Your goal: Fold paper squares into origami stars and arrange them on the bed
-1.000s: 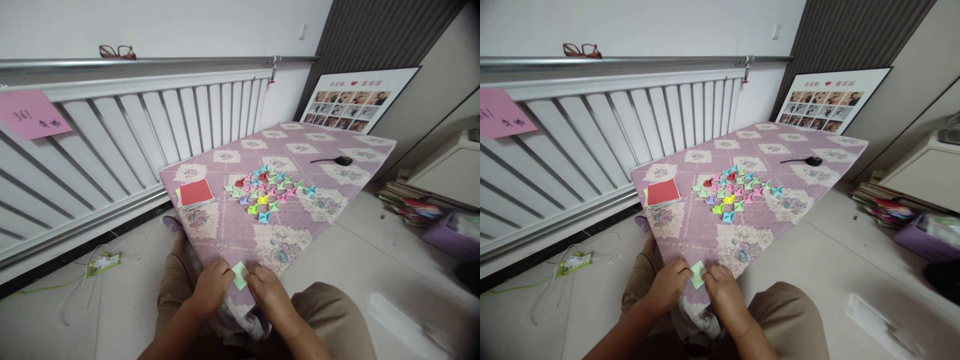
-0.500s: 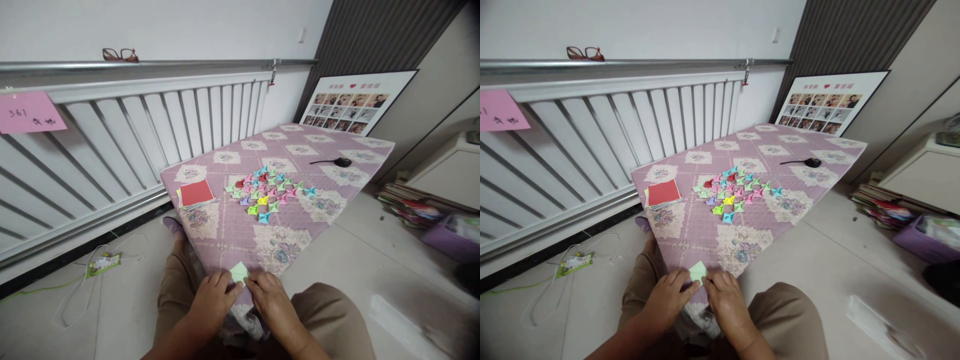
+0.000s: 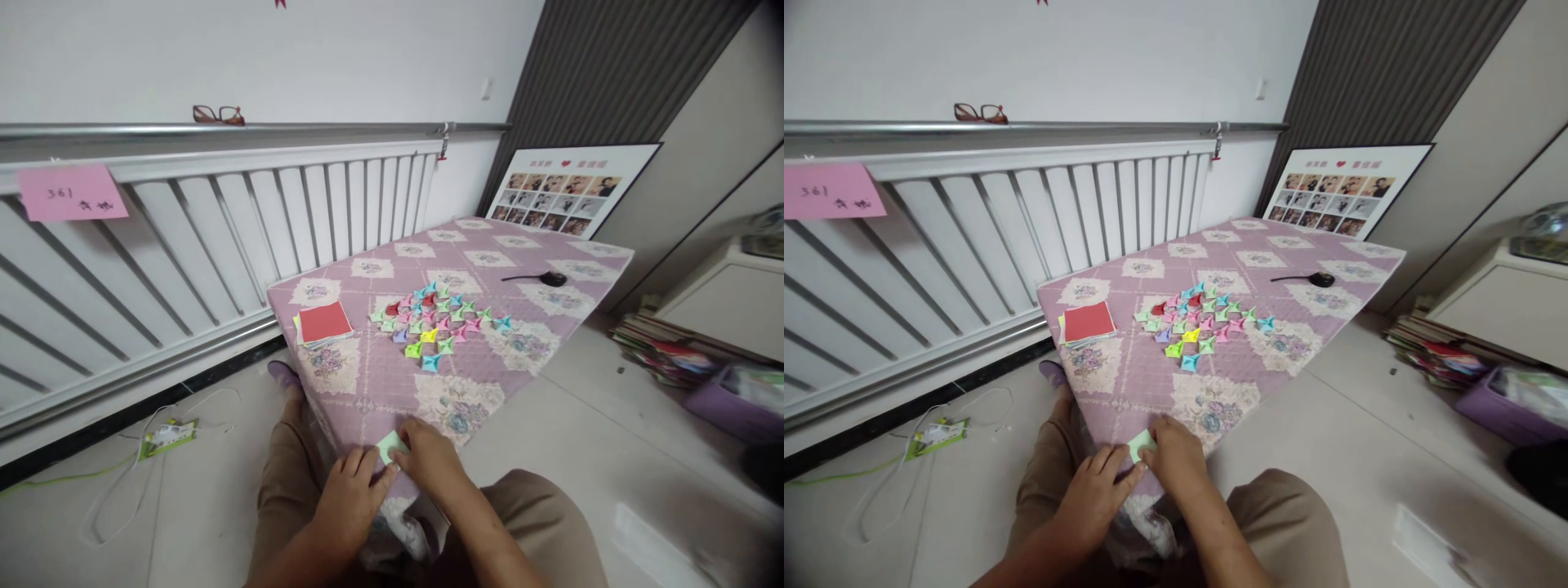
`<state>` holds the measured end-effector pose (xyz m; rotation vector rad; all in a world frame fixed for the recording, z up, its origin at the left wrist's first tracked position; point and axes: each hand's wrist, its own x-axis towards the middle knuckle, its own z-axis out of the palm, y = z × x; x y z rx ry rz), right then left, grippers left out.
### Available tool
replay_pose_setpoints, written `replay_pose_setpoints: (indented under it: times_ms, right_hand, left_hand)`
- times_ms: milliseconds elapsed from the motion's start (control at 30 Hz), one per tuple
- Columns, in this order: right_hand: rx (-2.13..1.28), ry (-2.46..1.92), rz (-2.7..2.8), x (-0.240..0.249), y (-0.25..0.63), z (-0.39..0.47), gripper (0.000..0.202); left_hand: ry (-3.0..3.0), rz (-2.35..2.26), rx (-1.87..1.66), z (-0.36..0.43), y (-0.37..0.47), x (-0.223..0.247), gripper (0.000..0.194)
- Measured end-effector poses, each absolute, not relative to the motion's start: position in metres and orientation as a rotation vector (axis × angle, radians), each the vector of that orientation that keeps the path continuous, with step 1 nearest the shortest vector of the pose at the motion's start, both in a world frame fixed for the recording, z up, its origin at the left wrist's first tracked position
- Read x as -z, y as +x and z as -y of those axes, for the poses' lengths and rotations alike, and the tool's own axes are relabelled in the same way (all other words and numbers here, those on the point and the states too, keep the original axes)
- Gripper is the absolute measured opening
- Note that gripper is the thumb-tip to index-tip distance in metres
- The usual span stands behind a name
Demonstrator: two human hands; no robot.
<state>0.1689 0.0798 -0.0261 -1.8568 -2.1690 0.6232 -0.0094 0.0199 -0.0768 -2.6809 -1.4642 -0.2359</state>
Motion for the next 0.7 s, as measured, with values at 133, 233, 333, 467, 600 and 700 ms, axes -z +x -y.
replay_pose_setpoints:
  times_ms: [133,233,333,467,600,700]
  right_hand:
    - [-0.667,-1.872,2.147,0.026,0.166,-0.082,0.015]
    - [-0.722,-1.850,2.116,0.029,0.167,-0.082,0.017]
    - [-0.805,-1.792,2.090,0.033,0.169,-0.081,0.022]
    - [-0.905,-1.678,2.069,0.036,0.173,-0.079,0.024]
    - [-0.960,-1.581,2.042,0.041,0.176,-0.076,0.012]
    - [-0.980,-1.526,2.020,0.043,0.176,-0.072,0.006]
  left_hand:
    - [-2.639,1.481,0.293,-0.018,-0.009,0.085,0.040]
    - [-2.623,1.507,0.319,-0.016,-0.008,0.088,0.039]
    - [-2.619,1.533,0.344,-0.015,-0.007,0.089,0.041]
    - [-2.641,1.538,0.427,-0.013,-0.008,0.088,0.040]
    - [-2.769,1.608,0.571,-0.015,-0.010,0.080,0.041]
    - [-2.891,1.760,0.806,-0.021,-0.011,0.068,0.046]
